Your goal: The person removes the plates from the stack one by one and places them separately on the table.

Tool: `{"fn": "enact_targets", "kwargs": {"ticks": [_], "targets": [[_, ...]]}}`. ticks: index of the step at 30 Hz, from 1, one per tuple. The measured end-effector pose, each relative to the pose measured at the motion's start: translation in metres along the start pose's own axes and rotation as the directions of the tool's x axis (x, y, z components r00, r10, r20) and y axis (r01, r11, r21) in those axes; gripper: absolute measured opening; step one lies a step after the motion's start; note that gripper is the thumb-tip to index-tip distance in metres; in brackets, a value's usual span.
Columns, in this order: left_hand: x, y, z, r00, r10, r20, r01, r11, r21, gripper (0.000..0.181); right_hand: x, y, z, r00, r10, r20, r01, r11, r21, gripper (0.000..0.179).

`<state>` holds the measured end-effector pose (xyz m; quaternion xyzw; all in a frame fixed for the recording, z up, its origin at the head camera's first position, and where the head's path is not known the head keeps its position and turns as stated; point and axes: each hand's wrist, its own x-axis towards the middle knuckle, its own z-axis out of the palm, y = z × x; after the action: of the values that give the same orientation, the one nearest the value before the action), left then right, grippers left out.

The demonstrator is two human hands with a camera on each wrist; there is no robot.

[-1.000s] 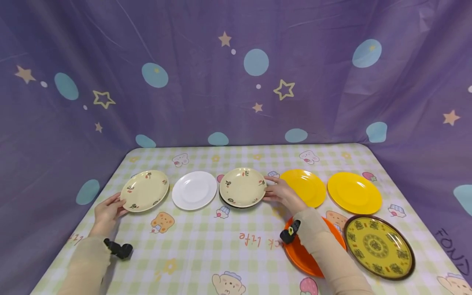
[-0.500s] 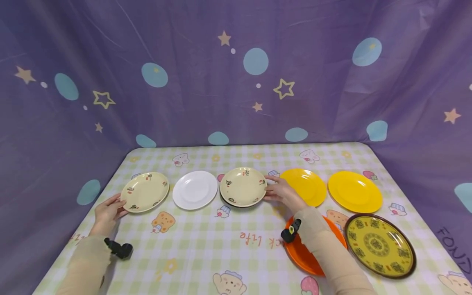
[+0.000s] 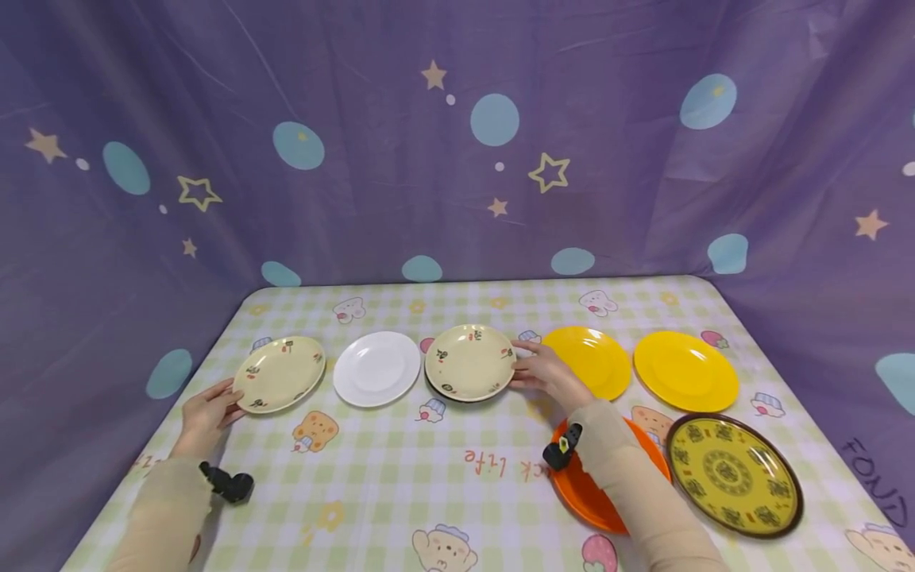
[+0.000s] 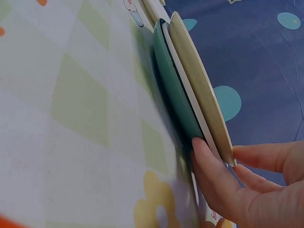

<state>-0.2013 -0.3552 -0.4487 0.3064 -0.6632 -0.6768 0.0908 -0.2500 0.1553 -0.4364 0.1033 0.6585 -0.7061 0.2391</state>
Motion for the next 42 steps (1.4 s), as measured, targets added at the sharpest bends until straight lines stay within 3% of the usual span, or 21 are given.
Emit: {"fn": "enact_targets", "kwargs": {"ticks": [6, 14, 19, 22, 27, 31, 35, 37, 39, 42], "targets": [[0.004, -0.002, -0.002, 0.999, 0.034, -0.019, -0.032, 0.996, 0.085, 0.050, 0.001, 0.001, -0.001, 1.000, -0.001, 0.007, 0.001, 1.000, 0.003, 0.056], [0.003, 0.002, 0.001, 0.988, 0.098, -0.116, -0.072, 0.975, 0.211, 0.049, 0.001, 0.000, -0.001, 1.000, 0.007, -0.017, -0.007, 1.000, -0.001, 0.055], [0.004, 0.003, 0.004, 0.956, 0.249, -0.155, -0.189, 0.927, 0.323, 0.043, 0.001, 0.000, -0.001, 1.000, 0.005, -0.007, -0.005, 1.000, 0.002, 0.056], [0.013, -0.003, 0.007, 0.923, 0.357, -0.142, -0.297, 0.898, 0.325, 0.038, 0.001, 0.001, -0.001, 1.000, 0.003, 0.002, -0.003, 1.000, 0.002, 0.057], [0.035, -0.016, 0.016, 0.872, 0.481, -0.092, -0.452, 0.863, 0.224, 0.032, 0.001, 0.000, -0.001, 1.000, 0.000, -0.002, 0.000, 1.000, 0.000, 0.057], [0.035, -0.016, 0.030, 0.847, 0.532, -0.024, -0.521, 0.837, 0.169, 0.035, 0.001, 0.000, -0.001, 1.000, -0.004, 0.000, 0.004, 1.000, -0.004, 0.057], [0.018, -0.008, 0.044, 0.826, 0.559, 0.073, -0.564, 0.816, 0.130, 0.034, 0.001, 0.000, -0.001, 1.000, 0.000, 0.001, 0.000, 1.000, -0.002, 0.057], [0.007, -0.003, 0.052, 0.822, 0.560, 0.105, -0.568, 0.818, 0.086, 0.033, 0.000, 0.000, 0.000, 1.000, 0.001, -0.002, -0.001, 1.000, -0.003, 0.057], [-0.007, 0.004, 0.061, 0.824, 0.547, 0.147, -0.561, 0.824, 0.080, 0.033, 0.000, 0.000, 0.000, 1.000, 0.003, -0.004, -0.003, 1.000, -0.004, 0.056], [-0.016, 0.004, 0.072, 0.828, 0.521, 0.205, -0.545, 0.834, 0.082, 0.031, 0.001, 0.001, 0.000, 1.000, 0.005, -0.005, -0.005, 1.000, -0.007, 0.056]]}}
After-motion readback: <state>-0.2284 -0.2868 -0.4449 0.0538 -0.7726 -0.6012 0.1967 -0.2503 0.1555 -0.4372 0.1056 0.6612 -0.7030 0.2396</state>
